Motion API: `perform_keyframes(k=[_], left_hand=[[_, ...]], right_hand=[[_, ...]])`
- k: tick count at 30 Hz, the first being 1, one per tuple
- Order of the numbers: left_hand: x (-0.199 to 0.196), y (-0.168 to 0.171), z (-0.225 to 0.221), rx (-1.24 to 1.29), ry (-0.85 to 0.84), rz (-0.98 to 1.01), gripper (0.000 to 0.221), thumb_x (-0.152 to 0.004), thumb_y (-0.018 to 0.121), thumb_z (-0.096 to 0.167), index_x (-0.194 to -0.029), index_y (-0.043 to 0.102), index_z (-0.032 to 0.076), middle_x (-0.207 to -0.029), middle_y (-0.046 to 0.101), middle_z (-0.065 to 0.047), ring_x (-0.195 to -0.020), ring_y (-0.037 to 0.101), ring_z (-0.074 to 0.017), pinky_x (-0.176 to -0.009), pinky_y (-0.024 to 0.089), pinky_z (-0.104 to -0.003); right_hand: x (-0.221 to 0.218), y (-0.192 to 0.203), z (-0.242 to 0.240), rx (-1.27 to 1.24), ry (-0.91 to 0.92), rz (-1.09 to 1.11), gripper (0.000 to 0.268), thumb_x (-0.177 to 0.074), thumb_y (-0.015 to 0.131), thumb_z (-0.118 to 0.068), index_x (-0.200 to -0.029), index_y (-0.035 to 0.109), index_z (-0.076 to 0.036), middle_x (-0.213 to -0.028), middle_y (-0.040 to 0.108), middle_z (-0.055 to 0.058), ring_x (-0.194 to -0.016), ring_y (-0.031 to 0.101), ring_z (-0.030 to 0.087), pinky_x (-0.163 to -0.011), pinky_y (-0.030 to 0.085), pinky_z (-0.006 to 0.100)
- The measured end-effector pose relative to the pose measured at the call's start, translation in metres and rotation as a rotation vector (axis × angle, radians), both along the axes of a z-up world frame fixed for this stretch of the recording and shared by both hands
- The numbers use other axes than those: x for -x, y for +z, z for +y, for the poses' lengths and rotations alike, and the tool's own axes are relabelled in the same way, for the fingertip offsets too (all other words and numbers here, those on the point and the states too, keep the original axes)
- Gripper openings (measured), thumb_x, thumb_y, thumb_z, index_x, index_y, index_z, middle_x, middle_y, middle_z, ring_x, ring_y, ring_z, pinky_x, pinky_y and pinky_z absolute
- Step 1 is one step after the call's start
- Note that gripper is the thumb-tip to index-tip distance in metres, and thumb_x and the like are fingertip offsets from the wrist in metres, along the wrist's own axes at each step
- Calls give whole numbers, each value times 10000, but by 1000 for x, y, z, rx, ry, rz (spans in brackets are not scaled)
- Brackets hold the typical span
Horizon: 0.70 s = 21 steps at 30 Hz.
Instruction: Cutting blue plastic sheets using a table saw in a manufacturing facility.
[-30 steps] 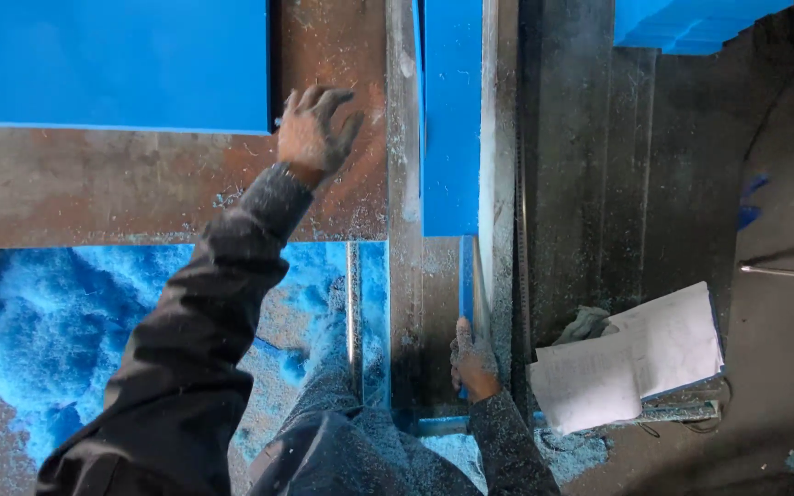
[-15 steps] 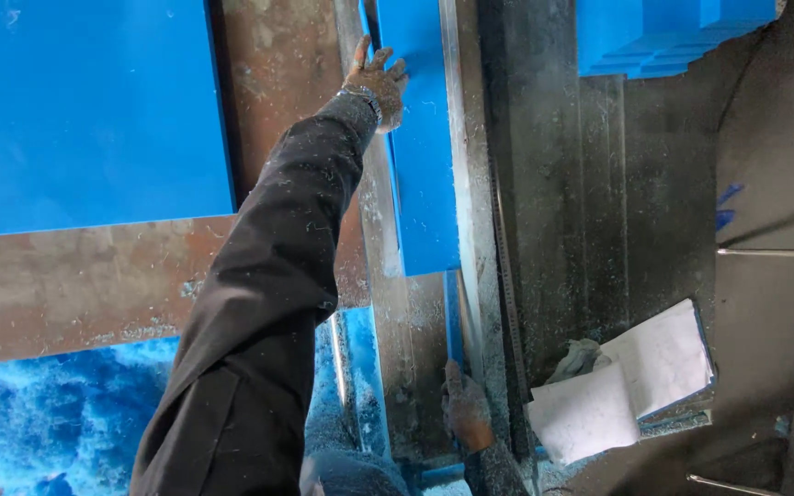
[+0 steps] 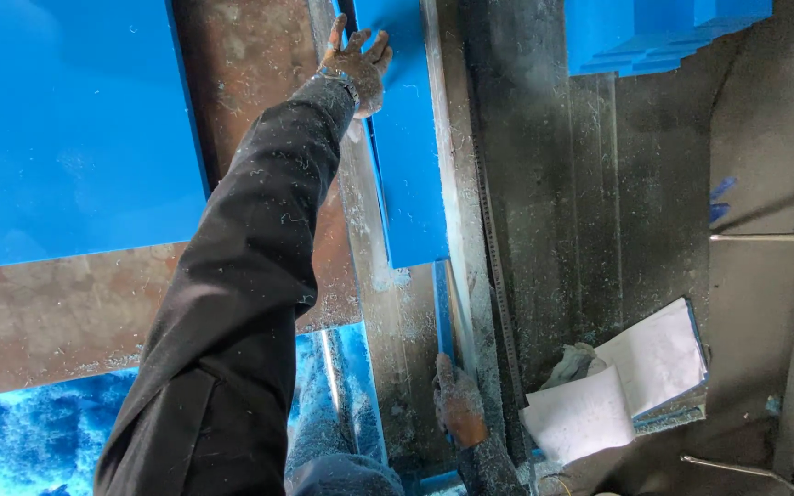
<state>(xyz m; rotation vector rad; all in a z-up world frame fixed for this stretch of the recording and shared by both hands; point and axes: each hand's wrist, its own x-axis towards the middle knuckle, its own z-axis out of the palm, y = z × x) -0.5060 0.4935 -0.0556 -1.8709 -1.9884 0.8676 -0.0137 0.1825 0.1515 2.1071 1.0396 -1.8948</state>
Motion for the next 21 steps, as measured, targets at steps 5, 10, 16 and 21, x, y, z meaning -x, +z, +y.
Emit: perform_keyframes(k=[5, 10, 16, 21], left_hand=[[4, 51, 3, -2, 75, -348, 810, -934, 444, 452, -1667, 157, 262, -1735, 80, -15, -1569, 88, -281, -1195, -78, -696], [3, 105, 3, 26, 135, -495, 857, -936, 526, 448, -1672, 144, 230, -1746, 61, -22, -1592, 67, -291, -1193, -137, -671], [19, 76, 30, -20, 185, -538, 818, -944, 526, 392, -1654, 159, 215, -1727, 61, -22, -1576, 59, -302, -1177, -145, -656], [38, 77, 5, -524, 161, -734, 508, -1127, 498, 379, -1569, 501, 129, -1706, 349, -103, -1580, 258, -334, -1230, 71, -704]], right_hand=[[16, 4, 10, 5, -27, 22, 571, -926, 538, -668, -857, 570, -102, -533, 445, 13, -369, 424, 149, -353, 347, 327], [28, 7, 23, 5, -38, 55, 537, -933, 551, -664, -847, 543, -134, -528, 424, 0, -365, 410, 132, -347, 345, 322], [46, -3, 43, -19, -14, 46, 557, -920, 555, -667, -747, 524, -139, -485, 432, 0, -335, 404, 153, -334, 330, 337], [67, -27, 78, -210, 212, -71, 668, -921, 496, -747, -720, 620, -122, -581, 547, -12, -454, 538, 98, -404, 456, 279]])
